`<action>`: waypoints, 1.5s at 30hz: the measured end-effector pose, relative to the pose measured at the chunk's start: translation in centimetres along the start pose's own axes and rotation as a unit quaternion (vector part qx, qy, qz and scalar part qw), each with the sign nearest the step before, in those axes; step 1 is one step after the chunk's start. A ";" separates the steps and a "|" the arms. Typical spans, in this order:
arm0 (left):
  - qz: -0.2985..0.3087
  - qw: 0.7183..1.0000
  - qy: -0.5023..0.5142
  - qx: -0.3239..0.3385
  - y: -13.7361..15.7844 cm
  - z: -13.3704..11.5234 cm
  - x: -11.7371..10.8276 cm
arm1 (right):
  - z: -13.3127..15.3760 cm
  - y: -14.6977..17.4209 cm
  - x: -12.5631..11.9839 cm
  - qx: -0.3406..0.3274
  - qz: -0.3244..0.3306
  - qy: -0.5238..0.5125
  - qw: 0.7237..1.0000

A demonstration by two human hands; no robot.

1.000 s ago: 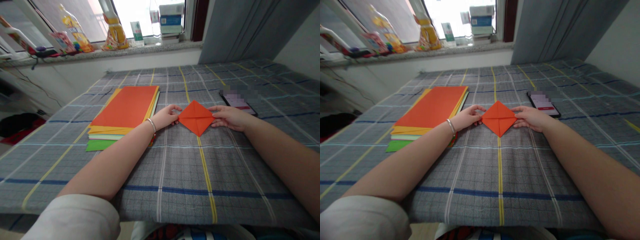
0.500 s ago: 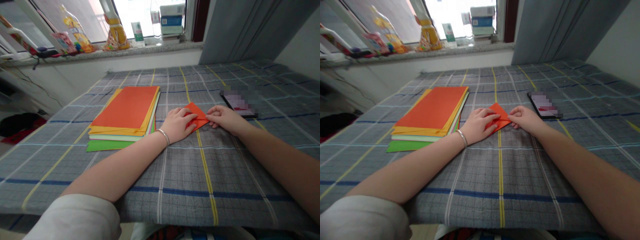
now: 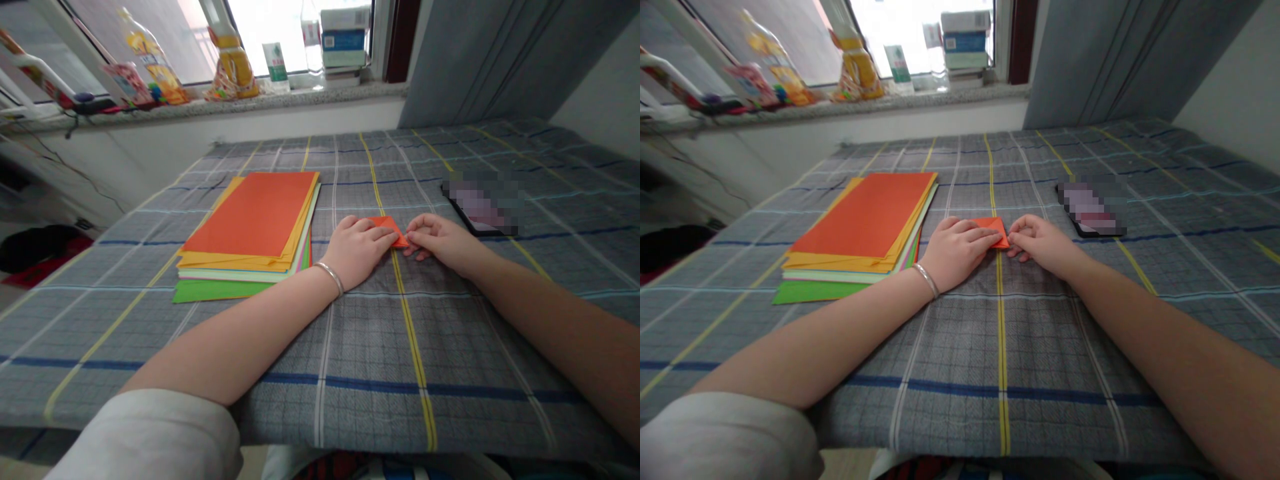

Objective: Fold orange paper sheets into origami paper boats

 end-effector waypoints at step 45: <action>-0.122 0.992 0.021 -0.028 0.6 3.0 -0.4 | 2.4 1.0 -1.7 -0.469 -0.151 0.396 0.774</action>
Point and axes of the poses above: each hand's wrist, its own y-axis away from the middle knuckle, its own x-axis out of the palm, z = x × y, the point moved 5 cm from there along -y, towards the middle knuckle, and after that the axes turned 7 degrees about y, right-handed, at the moved point
